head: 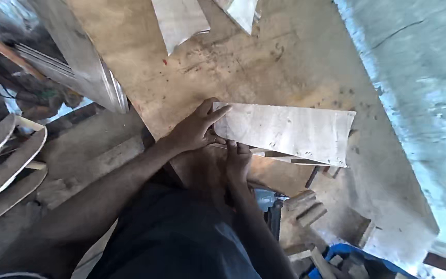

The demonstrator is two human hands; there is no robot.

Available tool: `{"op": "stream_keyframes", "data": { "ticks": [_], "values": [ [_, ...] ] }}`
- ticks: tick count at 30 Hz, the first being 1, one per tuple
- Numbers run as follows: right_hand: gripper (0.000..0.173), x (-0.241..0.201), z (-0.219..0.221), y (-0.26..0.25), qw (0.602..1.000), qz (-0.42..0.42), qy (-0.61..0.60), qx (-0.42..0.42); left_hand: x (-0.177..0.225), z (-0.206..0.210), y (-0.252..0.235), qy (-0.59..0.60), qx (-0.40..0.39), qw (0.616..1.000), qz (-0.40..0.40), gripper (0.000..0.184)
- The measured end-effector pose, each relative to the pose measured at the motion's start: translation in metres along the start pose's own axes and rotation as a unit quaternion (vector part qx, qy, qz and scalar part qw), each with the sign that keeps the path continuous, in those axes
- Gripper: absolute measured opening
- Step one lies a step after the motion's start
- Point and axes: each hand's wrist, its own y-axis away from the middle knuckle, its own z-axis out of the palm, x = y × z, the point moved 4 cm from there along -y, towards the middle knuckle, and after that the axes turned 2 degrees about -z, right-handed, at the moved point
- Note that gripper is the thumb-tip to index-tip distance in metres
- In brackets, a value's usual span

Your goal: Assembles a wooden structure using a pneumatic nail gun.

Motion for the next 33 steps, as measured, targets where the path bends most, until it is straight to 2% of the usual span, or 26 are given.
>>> {"op": "stream_keyframes", "data": {
  "ticks": [3, 7, 12, 19, 25, 29, 30, 33],
  "values": [
    [0.013, 0.007, -0.005, -0.003, 1.0, -0.004, 0.021, -0.004, 0.001, 0.002, 0.0, 0.002, 0.007, 1.0, -0.002, 0.087],
    [0.011, 0.019, -0.012, -0.008, 0.999, -0.014, -0.04, -0.029, -0.001, 0.004, 0.003, 0.011, 0.03, 0.999, 0.014, 0.085],
    [0.012, 0.025, -0.016, -0.013, 0.998, -0.021, -0.037, -0.038, -0.006, 0.005, 0.007, 0.054, 0.043, 0.997, 0.02, 0.111],
    [0.017, 0.028, -0.016, -0.014, 0.997, -0.009, -0.056, -0.052, -0.006, 0.005, 0.005, 0.048, 0.038, 0.998, 0.018, 0.106],
    [0.02, 0.025, -0.019, -0.019, 0.998, -0.003, -0.005, -0.066, -0.005, 0.007, 0.005, 0.092, 0.068, 0.993, 0.028, 0.098],
    [0.02, 0.017, -0.023, -0.021, 0.993, 0.007, 0.048, -0.107, -0.008, 0.008, 0.002, 0.124, 0.086, 0.988, 0.028, 0.094],
    [0.022, 0.01, -0.027, -0.016, 0.99, 0.018, 0.076, -0.122, -0.009, 0.008, 0.001, 0.119, 0.082, 0.989, 0.032, 0.095],
    [0.048, -0.022, -0.068, 0.019, 0.974, 0.056, 0.163, -0.149, -0.007, 0.003, -0.002, 0.118, 0.044, 0.991, 0.039, 0.095]
  ]
}}
